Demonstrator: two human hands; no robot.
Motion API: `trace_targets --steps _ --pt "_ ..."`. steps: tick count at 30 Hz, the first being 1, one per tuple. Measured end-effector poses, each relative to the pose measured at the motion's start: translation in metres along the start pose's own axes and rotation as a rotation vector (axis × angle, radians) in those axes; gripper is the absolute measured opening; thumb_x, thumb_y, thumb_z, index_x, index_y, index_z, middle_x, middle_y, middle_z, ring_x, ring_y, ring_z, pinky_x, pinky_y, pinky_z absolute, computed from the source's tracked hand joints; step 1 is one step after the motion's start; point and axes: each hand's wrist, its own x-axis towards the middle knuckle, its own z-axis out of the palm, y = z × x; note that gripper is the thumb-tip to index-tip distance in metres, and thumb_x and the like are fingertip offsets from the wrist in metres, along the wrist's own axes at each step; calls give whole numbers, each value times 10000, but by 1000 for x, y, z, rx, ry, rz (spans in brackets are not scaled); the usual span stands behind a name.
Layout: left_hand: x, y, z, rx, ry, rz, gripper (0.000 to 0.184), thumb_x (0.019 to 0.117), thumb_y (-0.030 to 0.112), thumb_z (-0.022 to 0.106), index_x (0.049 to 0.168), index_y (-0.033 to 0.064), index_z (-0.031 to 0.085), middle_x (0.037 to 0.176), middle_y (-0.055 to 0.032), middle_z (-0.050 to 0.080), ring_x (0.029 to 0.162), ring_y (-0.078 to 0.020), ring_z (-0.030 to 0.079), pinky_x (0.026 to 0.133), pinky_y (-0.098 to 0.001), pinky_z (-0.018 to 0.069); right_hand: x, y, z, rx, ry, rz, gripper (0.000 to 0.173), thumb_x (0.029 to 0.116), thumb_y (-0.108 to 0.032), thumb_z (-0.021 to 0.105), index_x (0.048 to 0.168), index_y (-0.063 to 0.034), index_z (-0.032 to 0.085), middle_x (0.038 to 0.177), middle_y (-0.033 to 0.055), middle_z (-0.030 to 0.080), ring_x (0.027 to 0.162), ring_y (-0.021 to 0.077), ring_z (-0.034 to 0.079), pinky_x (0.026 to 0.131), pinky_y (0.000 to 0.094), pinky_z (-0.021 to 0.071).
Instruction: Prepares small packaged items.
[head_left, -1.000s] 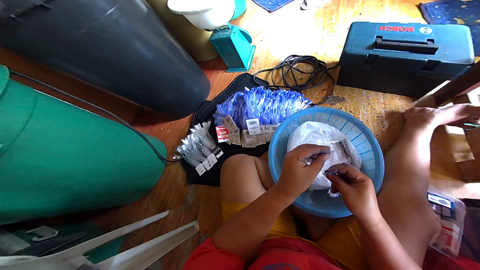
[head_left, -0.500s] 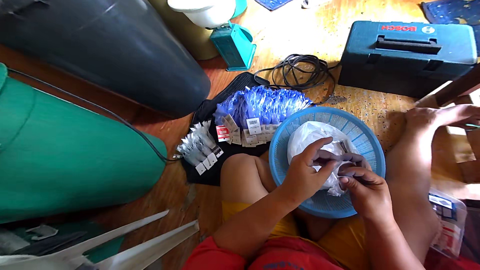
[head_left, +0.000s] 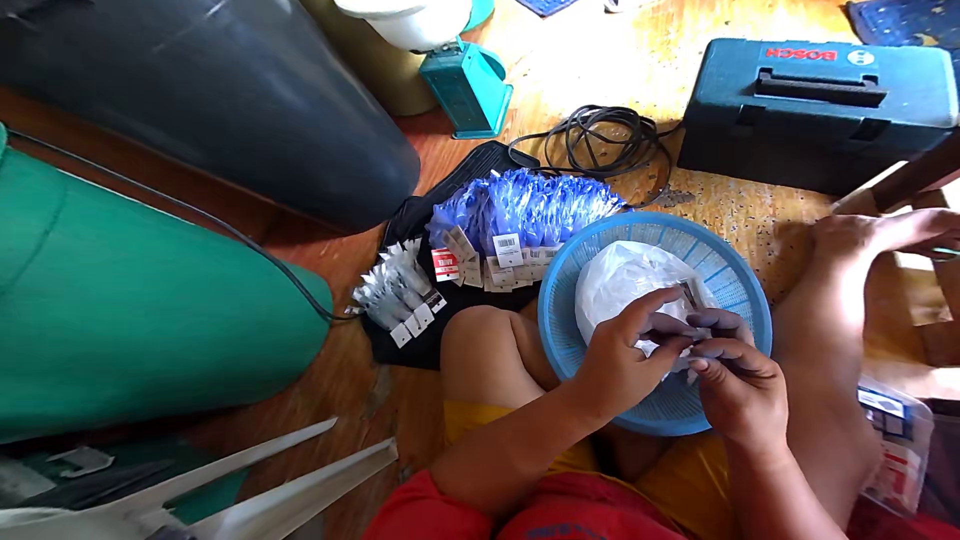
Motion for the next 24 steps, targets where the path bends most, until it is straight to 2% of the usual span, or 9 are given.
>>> trace_targets --steps 4,14,17,20,24 --pt "-1 3 3 -13 -13 -11 390 886 -74 674 1248 -181 573 973 -141 753 882 -134 741 848 -281 616 1 -1 3 49 63 13 72 933 -209 745 969 -170 793 1143 -27 696 1065 73 646 914 234 556" --pt "-3 7 5 -73 -42 -92 430 913 -66 643 1305 -198 528 1016 -144 749 909 -113 734 864 -262 607 0 4 5 98 140 17 59 935 -178 741 973 -164 783 1088 -12 708 1001 79 667 865 232 573" --pt "-4 7 4 -55 -78 -80 454 910 -52 614 1320 -213 505 1014 -161 738 919 -129 732 874 -285 611 -1 4 5 97 173 43 129 922 -155 751 1051 -155 761 1086 -15 716 988 88 681 872 258 589" --pt "-4 3 4 -36 -99 -50 507 884 -44 654 1334 -209 490 1029 -167 737 945 -158 736 896 -311 611 -2 2 4 127 180 106 231 910 -148 762 1135 -123 716 1066 -1 725 960 109 695 883 298 598" --pt "-5 -6 5 37 -76 -18 464 879 -50 679 1308 -166 545 1013 -148 745 947 -160 733 908 -311 600 -2 3 2 61 155 109 91 910 -162 767 998 -144 775 1108 2 711 988 101 686 863 266 602"
